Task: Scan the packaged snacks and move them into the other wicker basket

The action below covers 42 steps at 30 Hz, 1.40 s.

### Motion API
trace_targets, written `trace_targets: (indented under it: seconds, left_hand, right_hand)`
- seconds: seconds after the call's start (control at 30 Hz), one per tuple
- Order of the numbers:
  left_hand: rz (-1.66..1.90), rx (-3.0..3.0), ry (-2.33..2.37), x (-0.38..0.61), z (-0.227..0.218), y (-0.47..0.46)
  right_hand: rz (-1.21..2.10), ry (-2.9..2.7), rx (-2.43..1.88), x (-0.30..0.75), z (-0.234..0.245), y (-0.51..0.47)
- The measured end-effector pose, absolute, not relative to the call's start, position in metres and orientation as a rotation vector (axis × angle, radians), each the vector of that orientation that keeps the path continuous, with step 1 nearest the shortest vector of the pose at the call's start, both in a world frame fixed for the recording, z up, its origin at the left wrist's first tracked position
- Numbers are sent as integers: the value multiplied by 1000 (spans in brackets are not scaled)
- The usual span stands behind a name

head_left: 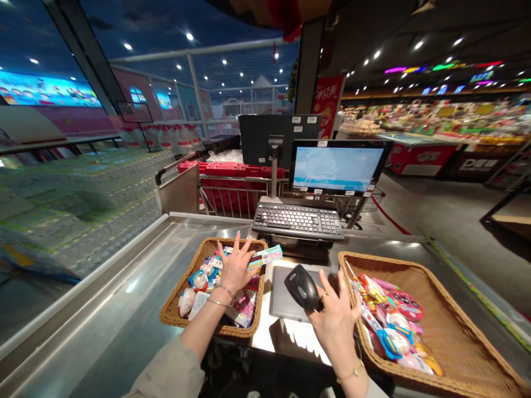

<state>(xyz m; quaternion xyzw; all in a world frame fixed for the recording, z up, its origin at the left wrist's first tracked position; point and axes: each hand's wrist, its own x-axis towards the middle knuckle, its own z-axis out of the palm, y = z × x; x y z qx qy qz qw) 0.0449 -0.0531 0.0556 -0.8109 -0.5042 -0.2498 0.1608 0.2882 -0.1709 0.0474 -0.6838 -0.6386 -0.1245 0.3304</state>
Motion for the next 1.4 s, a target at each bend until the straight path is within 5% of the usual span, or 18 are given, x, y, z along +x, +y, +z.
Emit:
trace_targets:
  seconds: [1.4]
  left_hand:
    - [-748, -2468, -1304, 91, 51, -42]
  right_hand:
    - [-303, -1656, -1829, 305, 43, -178]
